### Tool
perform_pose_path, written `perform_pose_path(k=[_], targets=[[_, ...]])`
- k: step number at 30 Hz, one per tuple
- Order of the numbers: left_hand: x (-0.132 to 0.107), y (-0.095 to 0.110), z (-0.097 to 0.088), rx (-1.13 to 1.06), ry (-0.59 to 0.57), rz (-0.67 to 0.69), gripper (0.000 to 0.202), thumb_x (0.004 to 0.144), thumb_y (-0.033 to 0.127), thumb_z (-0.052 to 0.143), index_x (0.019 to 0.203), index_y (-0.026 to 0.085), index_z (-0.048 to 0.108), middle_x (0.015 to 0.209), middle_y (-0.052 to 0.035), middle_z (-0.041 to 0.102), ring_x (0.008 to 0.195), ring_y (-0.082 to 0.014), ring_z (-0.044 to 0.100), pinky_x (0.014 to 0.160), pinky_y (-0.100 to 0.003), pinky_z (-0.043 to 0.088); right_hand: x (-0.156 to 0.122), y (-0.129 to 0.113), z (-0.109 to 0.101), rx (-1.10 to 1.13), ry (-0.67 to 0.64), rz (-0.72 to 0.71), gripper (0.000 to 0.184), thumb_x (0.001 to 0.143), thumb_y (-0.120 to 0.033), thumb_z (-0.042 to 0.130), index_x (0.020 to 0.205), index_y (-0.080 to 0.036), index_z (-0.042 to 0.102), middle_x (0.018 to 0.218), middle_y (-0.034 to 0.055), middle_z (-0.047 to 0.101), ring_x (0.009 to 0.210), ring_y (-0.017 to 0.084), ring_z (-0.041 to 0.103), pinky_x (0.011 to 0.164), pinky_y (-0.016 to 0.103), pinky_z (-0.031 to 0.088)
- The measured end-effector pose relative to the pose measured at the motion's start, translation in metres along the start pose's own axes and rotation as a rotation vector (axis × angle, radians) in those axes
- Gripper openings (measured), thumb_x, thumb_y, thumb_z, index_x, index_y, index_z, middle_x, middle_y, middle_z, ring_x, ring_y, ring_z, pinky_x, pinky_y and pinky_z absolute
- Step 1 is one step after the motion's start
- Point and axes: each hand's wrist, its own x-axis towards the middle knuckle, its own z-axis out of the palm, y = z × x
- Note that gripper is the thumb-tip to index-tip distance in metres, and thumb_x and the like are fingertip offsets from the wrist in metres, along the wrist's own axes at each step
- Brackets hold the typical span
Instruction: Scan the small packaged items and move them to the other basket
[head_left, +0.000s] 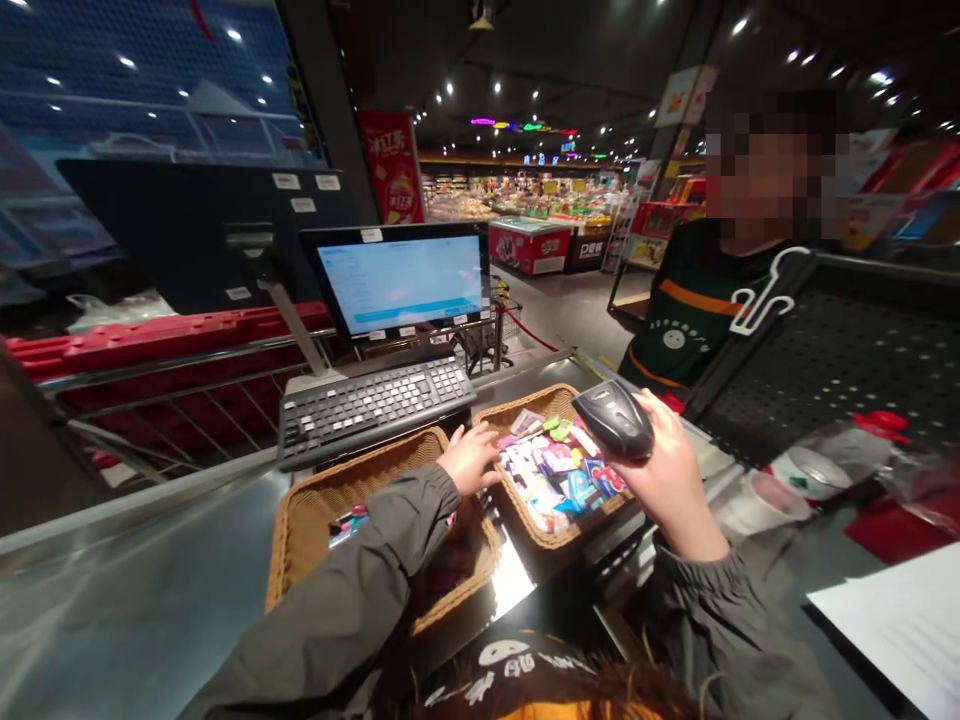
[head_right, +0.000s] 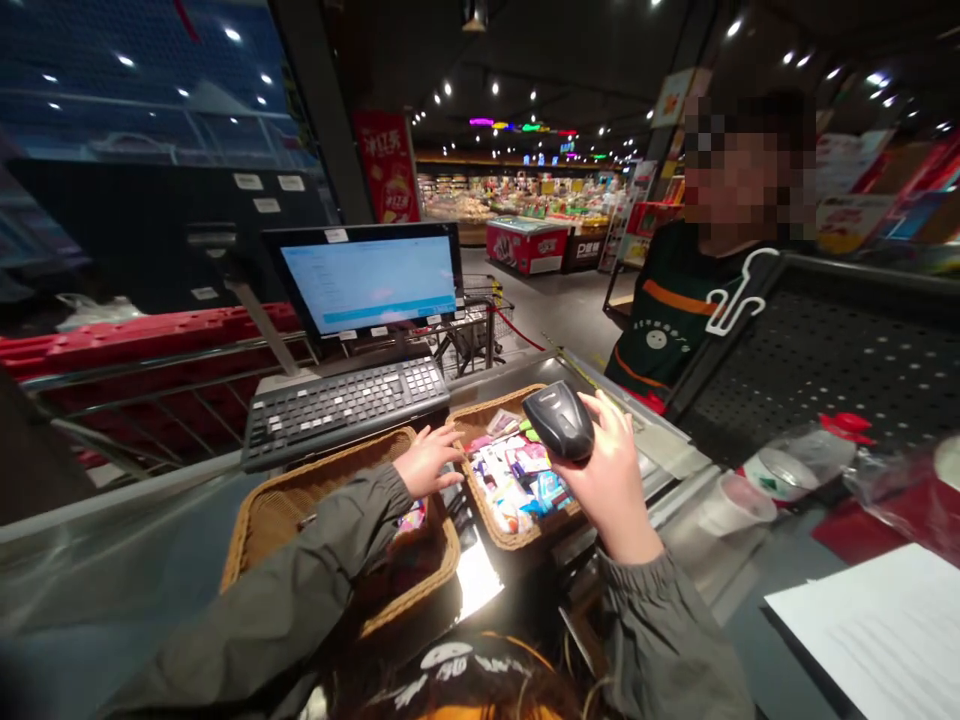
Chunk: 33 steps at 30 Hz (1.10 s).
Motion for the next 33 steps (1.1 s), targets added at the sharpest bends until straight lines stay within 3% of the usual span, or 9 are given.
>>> perform_pose_path(k=[6, 11, 14, 19, 26, 29, 33], targets=[[0.061, 0.027, 0.034, 0.005, -0.079, 0.043, 0.021, 0.083, 0.036, 0.067, 0.100, 0.025, 0.073, 0.152, -0.0106, 0.044, 0.146, -0.0369, 0.028, 0.112, -0.071, 0.020, 0.007, 0.035, 0.003, 0.026, 0.019, 0.042, 0.045, 0.080, -0.044, 0.066, 0.118, -0.021, 0.061, 0.126, 0.0148, 0.061, 0.132, 0.037, 0.047, 0.110, 0.062, 0.035], [0.092, 0.042, 0.058, 0.015, -0.024, 0.046, 0.049, 0.078, 0.046, 0.072, 0.120, 0.022, 0.065, 0.154, -0.0177, 0.039, 0.145, -0.0379, 0.029, 0.114, -0.069, 0.019, 0.018, 0.059, 0.014, 0.044, 0.018, 0.047, 0.041, 0.081, -0.041, 0.066, 0.116, -0.019, 0.061, 0.125, 0.0152, 0.062, 0.131, 0.037, 0.048, 0.109, 0.061, 0.037], [0.108, 0.049, 0.070, 0.043, -0.021, 0.082, 0.048, 0.078, 0.048, 0.071, 0.116, 0.018, 0.068, 0.152, -0.0185, 0.041, 0.145, -0.0390, 0.028, 0.115, -0.068, 0.020, 0.025, 0.070, 0.023, 0.061, -0.006, 0.047, 0.041, 0.080, -0.038, 0.066, 0.116, -0.020, 0.061, 0.125, 0.0148, 0.062, 0.131, 0.036, 0.049, 0.110, 0.059, 0.037], [0.137, 0.060, 0.089, 0.133, 0.026, 0.041, 0.026, 0.088, 0.033, 0.058, 0.100, 0.017, 0.074, 0.144, -0.0147, 0.051, 0.145, -0.0337, 0.029, 0.118, -0.063, 0.016, 0.034, 0.088, 0.036, 0.123, 0.002, 0.062, 0.051, 0.077, -0.040, 0.068, 0.123, -0.020, 0.057, 0.124, 0.0136, 0.063, 0.131, 0.035, 0.049, 0.110, 0.059, 0.037], [0.163, 0.071, 0.119, 0.195, 0.068, 0.090, 0.036, 0.095, 0.019, 0.039, 0.098, 0.015, 0.074, 0.142, -0.0139, 0.054, 0.143, -0.0295, 0.033, 0.121, -0.059, 0.009, 0.040, 0.103, 0.049, 0.142, -0.043, 0.052, 0.046, 0.078, -0.039, 0.068, 0.119, -0.021, 0.059, 0.126, 0.0146, 0.062, 0.132, 0.036, 0.048, 0.111, 0.061, 0.035], [0.166, 0.070, 0.118, 0.202, 0.052, 0.048, 0.041, 0.097, 0.015, 0.032, 0.101, 0.016, 0.073, 0.134, -0.0128, 0.060, 0.142, -0.0275, 0.034, 0.122, -0.057, 0.009, 0.042, 0.105, 0.050, 0.156, -0.043, 0.061, 0.048, 0.079, -0.039, 0.067, 0.121, -0.020, 0.057, 0.126, 0.0153, 0.062, 0.133, 0.036, 0.047, 0.111, 0.061, 0.035], [0.166, 0.060, 0.098, 0.186, -0.012, -0.105, 0.038, 0.093, 0.010, 0.036, 0.106, 0.014, 0.072, 0.126, -0.0147, 0.063, 0.142, -0.0303, 0.034, 0.121, -0.059, 0.010, 0.040, 0.108, 0.049, 0.156, -0.049, 0.058, 0.046, 0.079, -0.039, 0.068, 0.121, -0.021, 0.058, 0.127, 0.0141, 0.062, 0.134, 0.036, 0.047, 0.111, 0.061, 0.035]])
